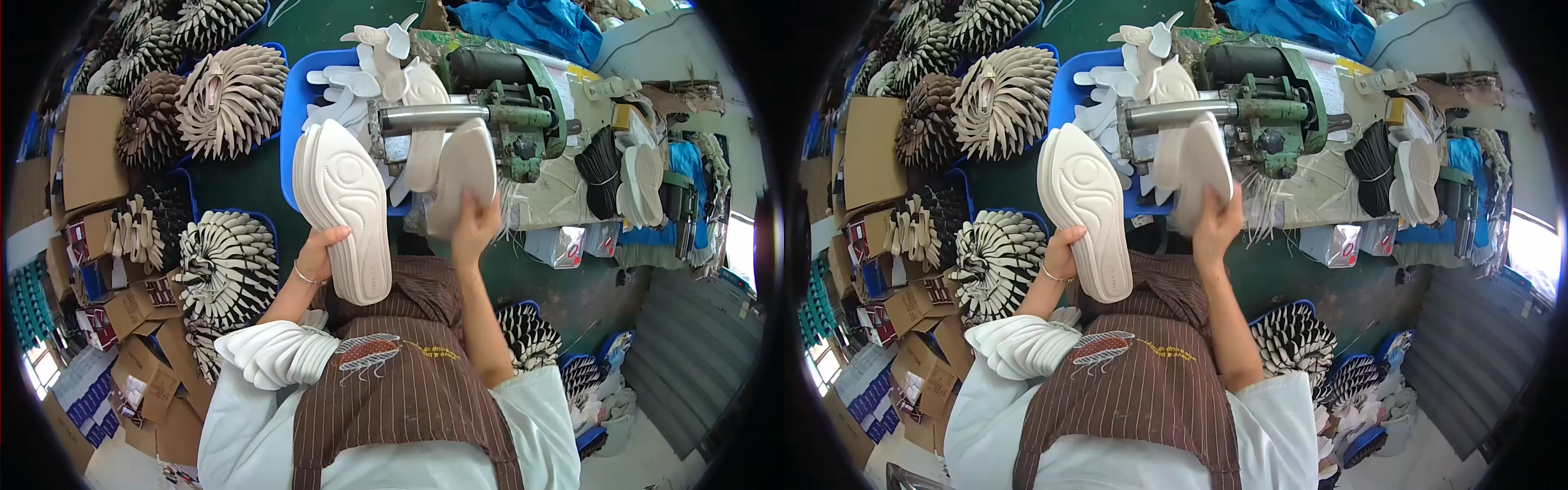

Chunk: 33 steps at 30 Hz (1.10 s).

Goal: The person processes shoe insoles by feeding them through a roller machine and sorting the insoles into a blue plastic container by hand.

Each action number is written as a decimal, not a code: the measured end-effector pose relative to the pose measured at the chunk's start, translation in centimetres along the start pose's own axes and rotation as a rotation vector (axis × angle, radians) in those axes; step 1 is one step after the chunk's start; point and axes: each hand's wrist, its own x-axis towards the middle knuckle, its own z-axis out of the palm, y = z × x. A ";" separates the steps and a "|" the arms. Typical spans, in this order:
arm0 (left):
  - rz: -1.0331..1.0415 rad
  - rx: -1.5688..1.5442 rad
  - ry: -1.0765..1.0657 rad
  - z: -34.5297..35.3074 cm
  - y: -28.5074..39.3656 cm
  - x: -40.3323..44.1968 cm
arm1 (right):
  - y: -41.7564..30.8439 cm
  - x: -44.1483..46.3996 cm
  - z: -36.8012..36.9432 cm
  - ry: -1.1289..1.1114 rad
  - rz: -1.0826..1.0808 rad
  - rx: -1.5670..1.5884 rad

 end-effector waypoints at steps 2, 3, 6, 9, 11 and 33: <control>0.034 0.006 0.011 0.2 0.0 -0.1 | 0.3 -1.6 0.9 0.025 -0.076 -0.001; 0.020 0.016 0.015 0.2 -0.1 0.0 | 2.0 -1.4 0.6 -0.009 -0.122 -0.114; -0.024 0.074 0.019 0.3 -0.1 0.2 | 3.5 2.1 0.9 -0.170 0.069 -0.026; -0.016 0.209 0.028 0.6 -0.1 -0.1 | 1.8 2.8 1.3 -0.243 0.204 0.169; 0.046 0.336 0.043 0.7 0.0 0.1 | 2.6 0.5 1.0 -0.193 0.094 0.129; 0.063 0.456 0.104 2.0 -0.8 1.6 | -0.2 -4.3 1.1 -0.106 0.197 0.374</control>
